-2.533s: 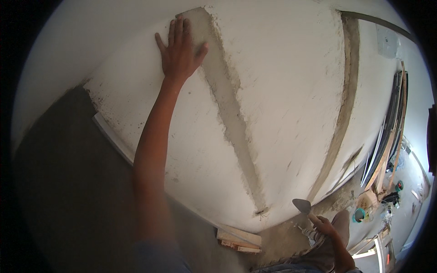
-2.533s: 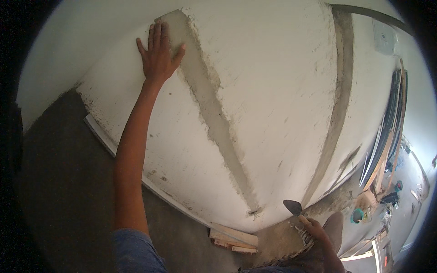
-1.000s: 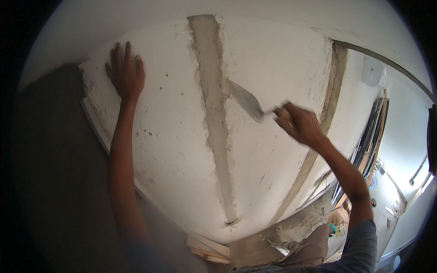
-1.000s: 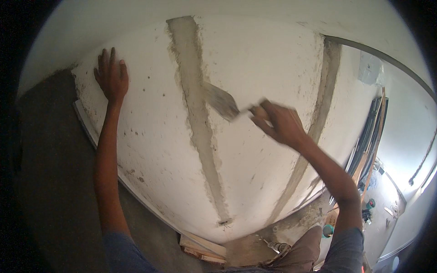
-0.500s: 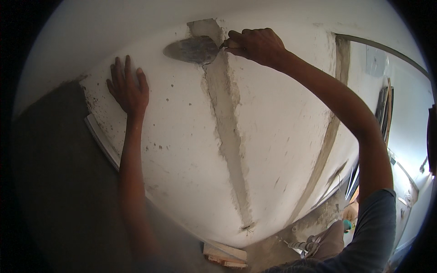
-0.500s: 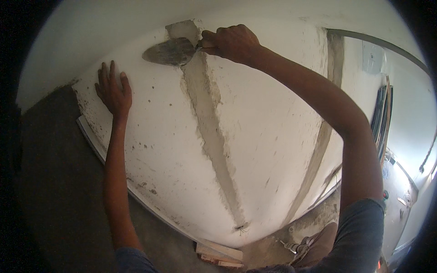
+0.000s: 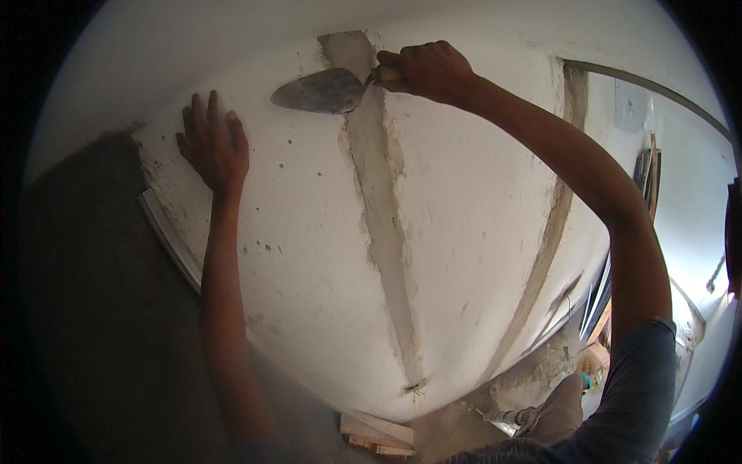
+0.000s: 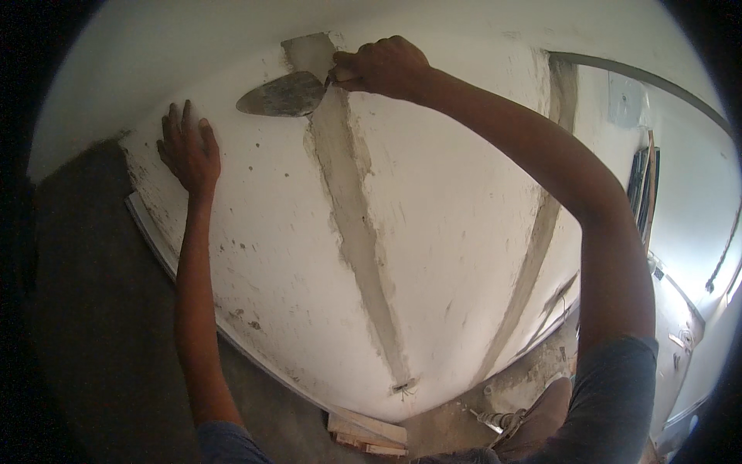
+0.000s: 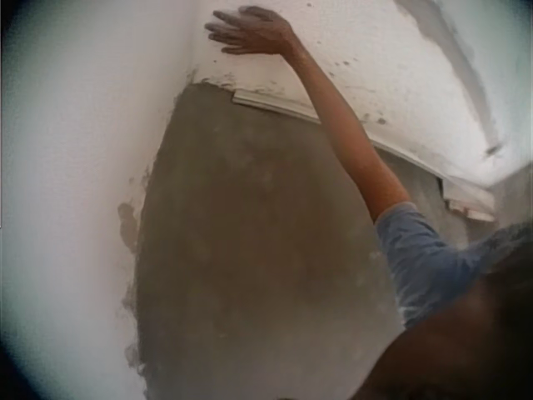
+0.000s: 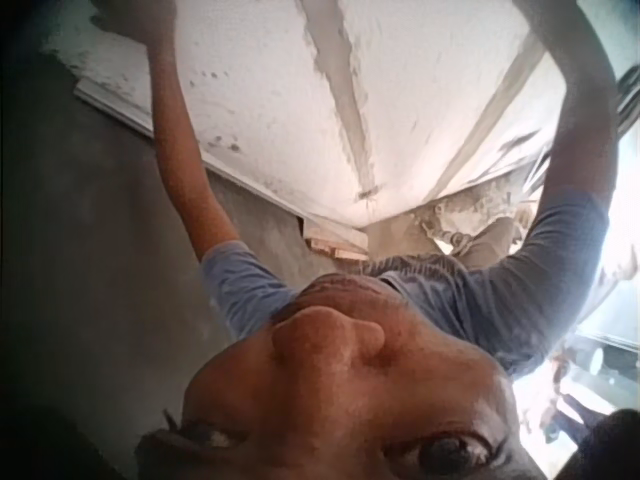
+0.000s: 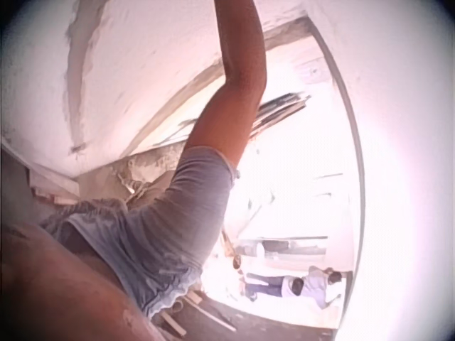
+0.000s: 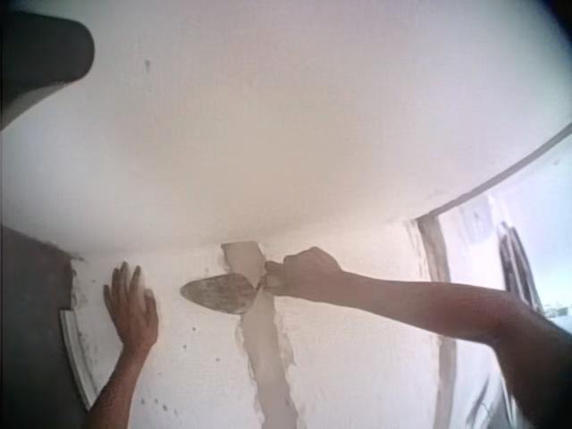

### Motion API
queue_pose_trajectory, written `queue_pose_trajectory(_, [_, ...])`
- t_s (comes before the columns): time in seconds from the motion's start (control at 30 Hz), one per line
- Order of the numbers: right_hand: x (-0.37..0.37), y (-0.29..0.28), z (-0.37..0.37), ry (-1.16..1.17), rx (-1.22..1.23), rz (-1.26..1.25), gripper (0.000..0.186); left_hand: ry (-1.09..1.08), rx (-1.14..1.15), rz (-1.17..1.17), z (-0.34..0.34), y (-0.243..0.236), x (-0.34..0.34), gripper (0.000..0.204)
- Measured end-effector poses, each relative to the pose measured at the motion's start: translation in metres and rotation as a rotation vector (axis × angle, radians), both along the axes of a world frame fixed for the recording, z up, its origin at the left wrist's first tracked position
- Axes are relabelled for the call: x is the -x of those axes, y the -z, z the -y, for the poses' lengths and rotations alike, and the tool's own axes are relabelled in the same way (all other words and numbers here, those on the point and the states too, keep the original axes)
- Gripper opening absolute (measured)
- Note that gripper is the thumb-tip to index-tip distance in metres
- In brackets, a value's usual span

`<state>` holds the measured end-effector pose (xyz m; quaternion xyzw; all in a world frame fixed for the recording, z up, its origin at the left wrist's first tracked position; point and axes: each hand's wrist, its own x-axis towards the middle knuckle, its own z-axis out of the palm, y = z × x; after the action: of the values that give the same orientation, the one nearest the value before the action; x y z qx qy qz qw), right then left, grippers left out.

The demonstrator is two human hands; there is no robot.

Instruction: The person applies and smooths a gray filler material into a vertical groove on a white wall using a trowel while standing on a ladder.

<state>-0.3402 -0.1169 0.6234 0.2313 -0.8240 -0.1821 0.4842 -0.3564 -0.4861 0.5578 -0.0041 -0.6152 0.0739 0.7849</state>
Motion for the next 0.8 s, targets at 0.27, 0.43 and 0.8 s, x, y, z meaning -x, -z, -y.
queue_pose_trajectory(0.27, [0.000,0.009,0.009,-0.067,0.012,-0.099,0.044,0.004,-0.053,-0.018,0.005,0.000,0.000,0.052])
queue_pose_trajectory(0.43, [0.007,0.006,0.009,-0.128,-0.011,-0.077,0.045,0.020,-0.042,-0.024,0.004,-0.002,-0.003,0.051])
queue_pose_trajectory(0.8, [0.005,0.032,0.008,-0.116,0.110,0.050,0.047,0.006,-0.061,-0.008,-0.003,0.000,0.000,0.050])
